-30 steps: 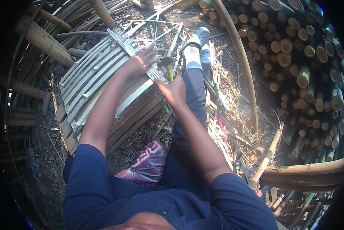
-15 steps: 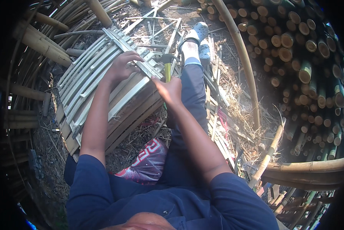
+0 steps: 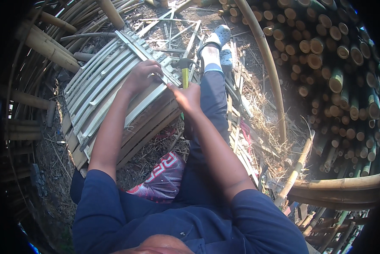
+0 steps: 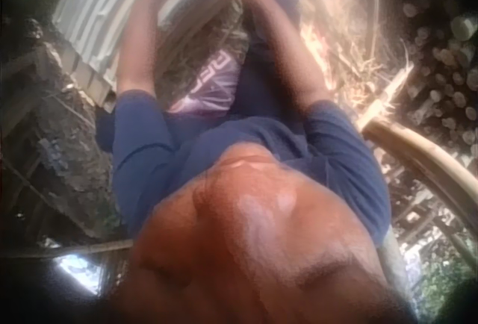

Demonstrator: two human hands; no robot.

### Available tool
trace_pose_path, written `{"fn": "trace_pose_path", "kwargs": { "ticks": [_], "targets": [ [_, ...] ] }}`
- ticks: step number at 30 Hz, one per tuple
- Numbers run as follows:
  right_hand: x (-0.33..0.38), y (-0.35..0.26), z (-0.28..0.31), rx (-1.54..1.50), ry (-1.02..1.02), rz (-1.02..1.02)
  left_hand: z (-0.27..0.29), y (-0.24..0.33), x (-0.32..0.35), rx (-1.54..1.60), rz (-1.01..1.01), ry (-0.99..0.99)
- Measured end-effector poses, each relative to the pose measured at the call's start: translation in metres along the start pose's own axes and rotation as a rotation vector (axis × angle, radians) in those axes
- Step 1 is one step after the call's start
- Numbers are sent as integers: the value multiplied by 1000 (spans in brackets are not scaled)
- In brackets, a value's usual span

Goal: The person constructs a bamboo frame by hammering small wooden pegs into pre-drilled holes in thin bamboo slats.

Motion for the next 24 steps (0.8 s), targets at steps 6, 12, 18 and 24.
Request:
{"fn": "trace_pose_path", "kwargs": {
  "ticks": [6,12,18,24],
  "targets": [
    [-2,2,-2,-8,0,-34,1,-10,-7,87,20,-50],
    [-2,5,-3,-63,4,-33,-3,-46,-43,-248,333,178],
    [-3,9,0,14,19,-55,-44,-80,-42,-612,550,-85],
    [-2,6,-3,-33,-43,-84,-50,-92,-46,-666,701,-348]
  ]
}}
Point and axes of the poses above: each hand's wrist, its own x-axis away from the middle knuckle, its own z-axis out of the back of the hand, y = z × x, the point moved 8 cm from there along -x, towards the middle knuckle, and after that the axes turned 1 degree about y, right-handed, at the moved point
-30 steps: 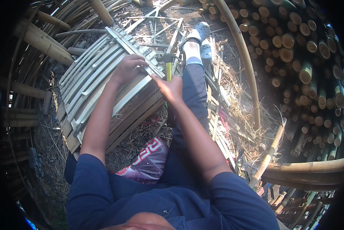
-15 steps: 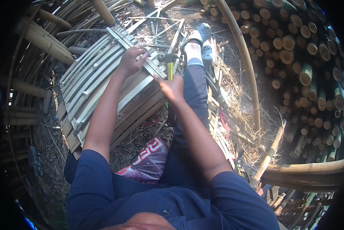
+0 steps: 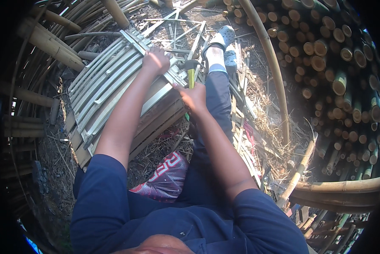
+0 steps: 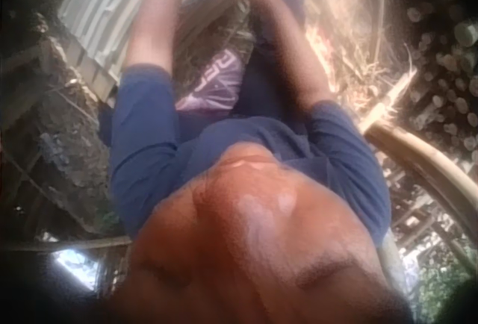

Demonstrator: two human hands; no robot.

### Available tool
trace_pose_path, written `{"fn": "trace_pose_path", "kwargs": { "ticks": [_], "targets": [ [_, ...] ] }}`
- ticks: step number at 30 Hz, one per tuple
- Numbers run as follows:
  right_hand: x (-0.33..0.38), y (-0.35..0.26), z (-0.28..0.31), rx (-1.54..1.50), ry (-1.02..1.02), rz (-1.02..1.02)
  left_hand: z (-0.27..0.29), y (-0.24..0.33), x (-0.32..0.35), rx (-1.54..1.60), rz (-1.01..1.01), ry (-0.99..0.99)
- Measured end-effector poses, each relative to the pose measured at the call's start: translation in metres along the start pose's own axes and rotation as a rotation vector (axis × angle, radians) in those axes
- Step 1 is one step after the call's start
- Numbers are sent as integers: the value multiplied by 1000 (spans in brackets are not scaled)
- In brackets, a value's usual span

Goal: The person constructs a bamboo frame by hammering small wooden pegs into pre-drilled holes in thin bamboo slats.

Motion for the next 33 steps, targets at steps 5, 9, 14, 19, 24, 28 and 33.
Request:
{"fn": "trace_pose_path", "kwargs": {
  "ticks": [5,9,14,19,24,28,33],
  "targets": [
    [-2,-2,0,42,-2,27,-1,2,0,125,57,101],
    [-9,-13,20,354,141,234,11,13,11,143,28,185],
    [36,-58,33,607,104,407,8,5,14,119,36,152],
    [50,-66,36,801,37,412,12,9,14,109,40,137],
    [57,-72,31,857,37,417,12,9,14,96,48,131],
    [52,-70,27,921,4,410,14,12,15,96,51,115],
    [60,-79,25,899,31,452,11,10,15,48,41,127]
  ]
}}
Point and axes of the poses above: each hand's wrist, its own x-axis away from the middle knuckle, its own z-axis out of the back of the hand, y = z × x, the point moved 8 cm from there along -x, towards the middle knuckle, and after that the axes turned 1 degree about y, right-handed, at the moved point
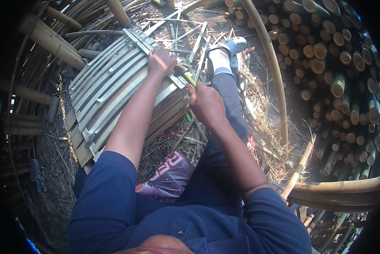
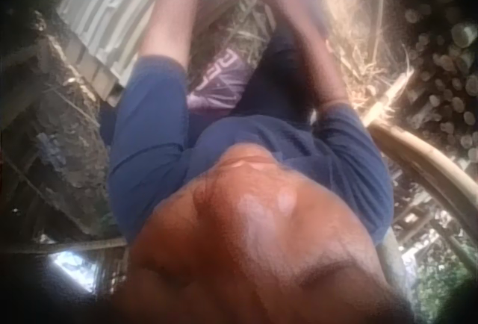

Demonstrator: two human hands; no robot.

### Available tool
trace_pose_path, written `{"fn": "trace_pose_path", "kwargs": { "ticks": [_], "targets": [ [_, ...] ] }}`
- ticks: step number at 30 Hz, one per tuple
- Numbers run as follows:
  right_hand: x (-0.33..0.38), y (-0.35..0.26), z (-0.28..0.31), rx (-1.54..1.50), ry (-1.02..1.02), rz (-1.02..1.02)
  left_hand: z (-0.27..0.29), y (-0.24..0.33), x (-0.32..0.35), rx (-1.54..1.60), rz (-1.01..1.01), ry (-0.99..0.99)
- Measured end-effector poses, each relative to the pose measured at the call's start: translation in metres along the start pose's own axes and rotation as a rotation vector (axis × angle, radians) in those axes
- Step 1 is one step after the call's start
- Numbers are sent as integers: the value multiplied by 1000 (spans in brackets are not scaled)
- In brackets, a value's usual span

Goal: The person constructs a bamboo frame by hammering small wooden pegs into pre-drilled holes in thin bamboo slats.

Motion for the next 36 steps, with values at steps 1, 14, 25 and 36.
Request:
{"fn": "trace_pose_path", "kwargs": {
  "ticks": [1,14,25,36],
  "targets": [
    [0,0,0,4,3,4,0,-1,-1,18,7,1],
    [8,-2,-5,95,-32,-14,9,3,4,39,25,66],
    [6,-6,-6,56,9,14,2,-1,1,67,11,56],
    [9,-12,1,-12,97,19,-2,-4,1,6,-5,21]
  ]
}}
Point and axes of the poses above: each hand's wrist, its own x-axis away from the middle knuckle, its own z-axis out of the back of the hand, y = z × x, the point moved 8 cm from there along -x, towards the middle knuckle, and after that the axes turned 1 degree about y, right-handed, at the moved point
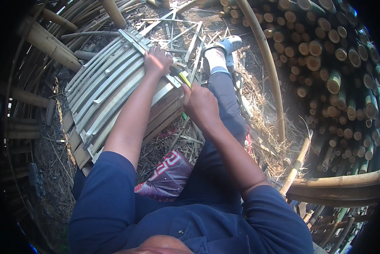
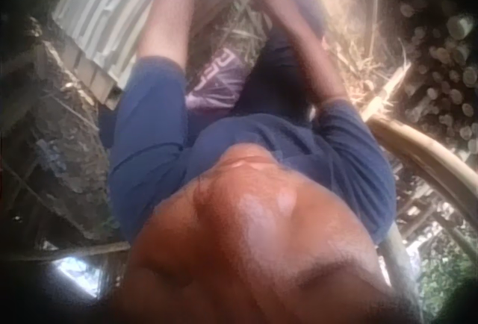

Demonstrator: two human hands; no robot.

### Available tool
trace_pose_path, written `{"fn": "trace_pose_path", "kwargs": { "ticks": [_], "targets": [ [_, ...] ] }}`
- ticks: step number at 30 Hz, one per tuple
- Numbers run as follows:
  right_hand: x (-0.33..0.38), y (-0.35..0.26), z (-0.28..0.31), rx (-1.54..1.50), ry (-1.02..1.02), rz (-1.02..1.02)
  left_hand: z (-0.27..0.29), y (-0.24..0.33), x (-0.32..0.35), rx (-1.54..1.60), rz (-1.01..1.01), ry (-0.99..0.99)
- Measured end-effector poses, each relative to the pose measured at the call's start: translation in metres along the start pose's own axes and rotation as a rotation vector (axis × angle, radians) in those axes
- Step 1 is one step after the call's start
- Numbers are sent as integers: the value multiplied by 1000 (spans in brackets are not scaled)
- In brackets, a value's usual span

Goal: The person constructs a bamboo frame by hammering small wooden pegs into pre-drilled holes in thin bamboo slats.

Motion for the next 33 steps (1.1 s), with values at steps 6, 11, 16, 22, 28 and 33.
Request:
{"fn": "trace_pose_path", "kwargs": {
  "ticks": [6,11,16,22,28,33],
  "targets": [
    [2,14,-5,-20,18,-65,9,9,3,49,-4,23],
    [2,18,2,-47,7,-105,5,1,3,92,25,87],
    [3,17,-12,-3,-32,-26,4,2,-1,97,20,79],
    [6,17,-17,2,-62,-50,4,3,-1,76,11,100],
    [3,2,0,-45,11,-33,2,-2,1,71,23,110],
    [1,11,2,-105,65,-83,10,10,3,78,6,86]
  ]
}}
Point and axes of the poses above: each hand's wrist, its own x-axis away from the middle knuckle, its own z-axis out of the back of the hand, y = z × x, the point moved 8 cm from there along -x, towards the middle knuckle, and after that the axes turned 1 degree about y, right-handed, at the moved point
